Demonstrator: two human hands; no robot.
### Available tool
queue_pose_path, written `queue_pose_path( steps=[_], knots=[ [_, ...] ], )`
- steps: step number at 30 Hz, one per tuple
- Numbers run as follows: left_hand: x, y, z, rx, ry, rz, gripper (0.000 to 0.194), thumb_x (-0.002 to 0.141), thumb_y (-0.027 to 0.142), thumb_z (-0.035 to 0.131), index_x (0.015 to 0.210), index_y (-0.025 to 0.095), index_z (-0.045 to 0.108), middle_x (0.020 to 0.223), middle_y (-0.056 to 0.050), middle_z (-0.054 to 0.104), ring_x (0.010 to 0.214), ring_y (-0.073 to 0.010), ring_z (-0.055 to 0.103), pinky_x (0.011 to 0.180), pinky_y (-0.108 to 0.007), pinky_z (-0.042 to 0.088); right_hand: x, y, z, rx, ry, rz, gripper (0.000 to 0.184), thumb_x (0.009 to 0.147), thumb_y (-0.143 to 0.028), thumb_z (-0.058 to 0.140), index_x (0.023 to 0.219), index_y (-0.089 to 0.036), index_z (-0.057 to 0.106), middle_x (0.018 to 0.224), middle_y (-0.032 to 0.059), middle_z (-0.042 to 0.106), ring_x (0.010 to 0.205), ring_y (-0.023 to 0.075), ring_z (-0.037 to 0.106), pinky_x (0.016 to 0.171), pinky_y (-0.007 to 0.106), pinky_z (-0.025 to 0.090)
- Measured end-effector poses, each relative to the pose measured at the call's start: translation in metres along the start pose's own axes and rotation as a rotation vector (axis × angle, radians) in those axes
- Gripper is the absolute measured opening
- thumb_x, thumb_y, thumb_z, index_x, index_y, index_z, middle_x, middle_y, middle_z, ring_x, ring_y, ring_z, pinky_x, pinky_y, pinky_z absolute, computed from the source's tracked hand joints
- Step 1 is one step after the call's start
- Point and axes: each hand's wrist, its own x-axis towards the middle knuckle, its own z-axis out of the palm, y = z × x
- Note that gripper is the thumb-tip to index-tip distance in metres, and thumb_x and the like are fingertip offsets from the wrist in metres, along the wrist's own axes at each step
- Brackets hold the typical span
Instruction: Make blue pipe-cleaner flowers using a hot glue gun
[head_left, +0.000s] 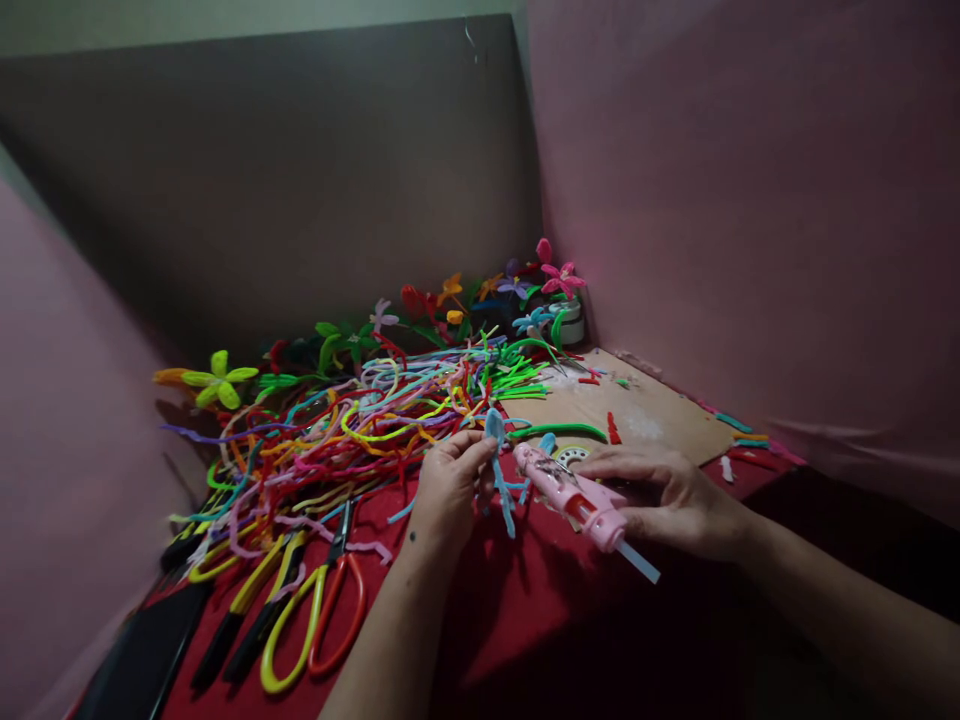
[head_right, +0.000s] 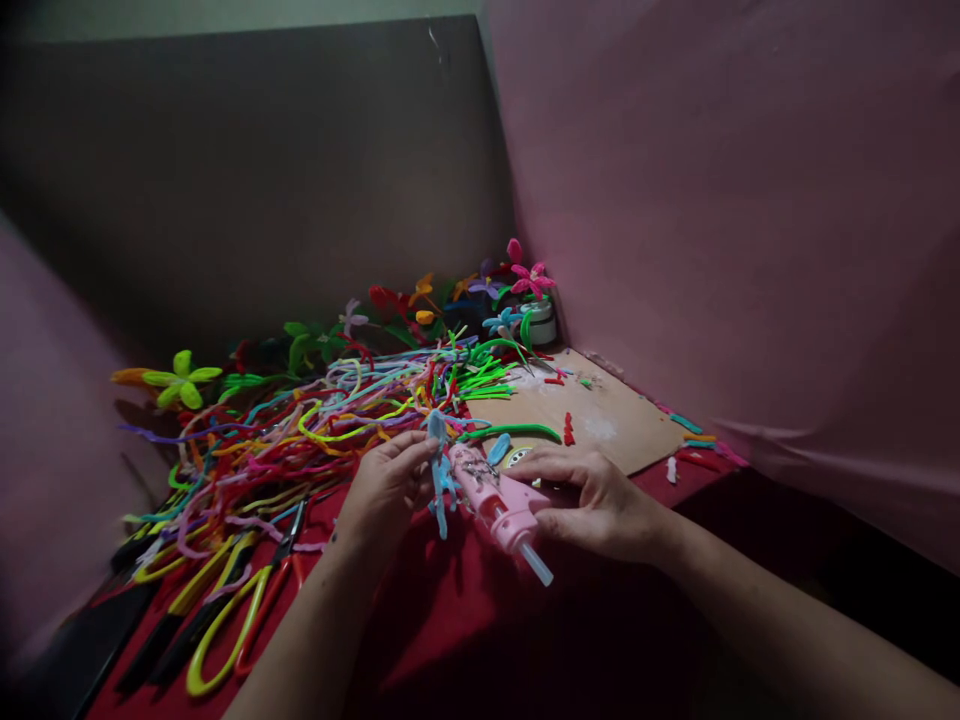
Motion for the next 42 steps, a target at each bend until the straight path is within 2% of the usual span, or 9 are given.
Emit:
queue_pose_path(
  steps=[3,10,13,17,23,33,37,40,42],
  knots=[
    [0.003,0.0,-0.004,-0.03,0.029,0.001,0.022,0.059,0.028,0.072,0.066,0.014,0.055,0.042,0.009,0.038,0.031,-0.0014,0.03,0.032,-0.015,0.018,-0.007,0.004,-0.016,-0.108,0.018,0.034,0.036,0.073,-0.028,0.065,0.108,-0.019,0.065,0.108,0.0112,0.065,0.103,0.0232,0.06,0.082,0.031,0.052],
    [0.005,0.003,-0.005,-0.049,0.058,-0.011,0.023,0.059,0.026,0.073,0.07,0.014,0.056,0.043,0.009,0.039,0.033,-0.0012,0.03,0.034,-0.014,0.022,-0.016,0.05,-0.094,-0.613,0.118,0.155,0.036,0.079,-0.025,0.052,0.112,-0.016,0.062,0.107,0.0103,0.063,0.095,0.0219,0.06,0.083,0.034,0.048],
    [0.006,0.002,-0.003,-0.026,0.049,-0.005,0.022,0.059,0.027,0.073,0.068,0.014,0.056,0.041,0.009,0.038,0.032,-0.0017,0.031,0.033,-0.014,0.022,-0.011,0.067,-0.106,-0.771,0.112,0.221,0.035,0.08,-0.024,0.048,0.111,-0.017,0.061,0.103,0.0104,0.063,0.092,0.0218,0.059,0.08,0.034,0.047],
    [0.008,0.0,-0.005,-0.022,0.102,-0.001,0.023,0.057,0.025,0.074,0.068,0.014,0.057,0.043,0.008,0.042,0.032,-0.0019,0.033,0.033,-0.014,0.024,-0.005,0.077,-0.1,-0.934,0.046,0.282,0.03,0.079,-0.019,0.044,0.103,-0.014,0.062,0.09,0.0117,0.063,0.085,0.0231,0.056,0.075,0.033,0.044],
    [0.01,-0.001,-0.008,-0.041,0.1,-0.007,0.024,0.058,0.025,0.074,0.07,0.014,0.056,0.043,0.009,0.041,0.032,-0.0019,0.033,0.033,-0.014,0.024,-0.01,0.079,-0.099,-0.93,0.065,0.278,0.033,0.072,-0.01,0.044,0.102,-0.012,0.059,0.091,0.0126,0.062,0.083,0.0221,0.054,0.073,0.031,0.042],
    [0.004,0.002,-0.006,-0.082,0.089,-0.019,0.026,0.056,0.023,0.074,0.072,0.014,0.057,0.044,0.009,0.042,0.032,-0.0014,0.033,0.034,-0.014,0.023,-0.014,0.078,-0.101,-1.0,0.042,0.26,0.026,0.084,-0.022,0.041,0.1,-0.015,0.059,0.089,0.0116,0.06,0.08,0.0204,0.055,0.071,0.031,0.044],
    [0.002,0.002,-0.005,-0.104,0.088,-0.016,0.026,0.055,0.023,0.075,0.07,0.013,0.056,0.045,0.008,0.042,0.033,-0.0011,0.033,0.034,-0.014,0.023,-0.002,0.066,-0.091,-0.899,0.16,0.168,0.028,0.085,-0.024,0.039,0.104,-0.015,0.058,0.092,0.0117,0.061,0.083,0.0215,0.058,0.073,0.034,0.047],
    [0.003,0.001,-0.004,-0.128,0.077,-0.004,0.027,0.054,0.023,0.076,0.068,0.013,0.056,0.042,0.01,0.038,0.032,-0.0005,0.03,0.034,-0.014,0.02,0.016,0.044,-0.067,-0.785,0.243,0.001,0.032,0.084,-0.023,0.042,0.111,-0.015,0.056,0.104,0.0127,0.061,0.093,0.0237,0.058,0.079,0.037,0.048],
    [0.003,0.001,-0.004,-0.143,0.074,-0.003,0.027,0.053,0.023,0.076,0.068,0.013,0.056,0.041,0.01,0.036,0.032,0.0,0.028,0.034,-0.014,0.019,0.03,0.026,-0.045,-0.717,0.202,-0.102,0.034,0.083,-0.023,0.046,0.114,-0.011,0.053,0.108,0.0152,0.06,0.098,0.0248,0.057,0.085,0.039,0.047]
  ],
)
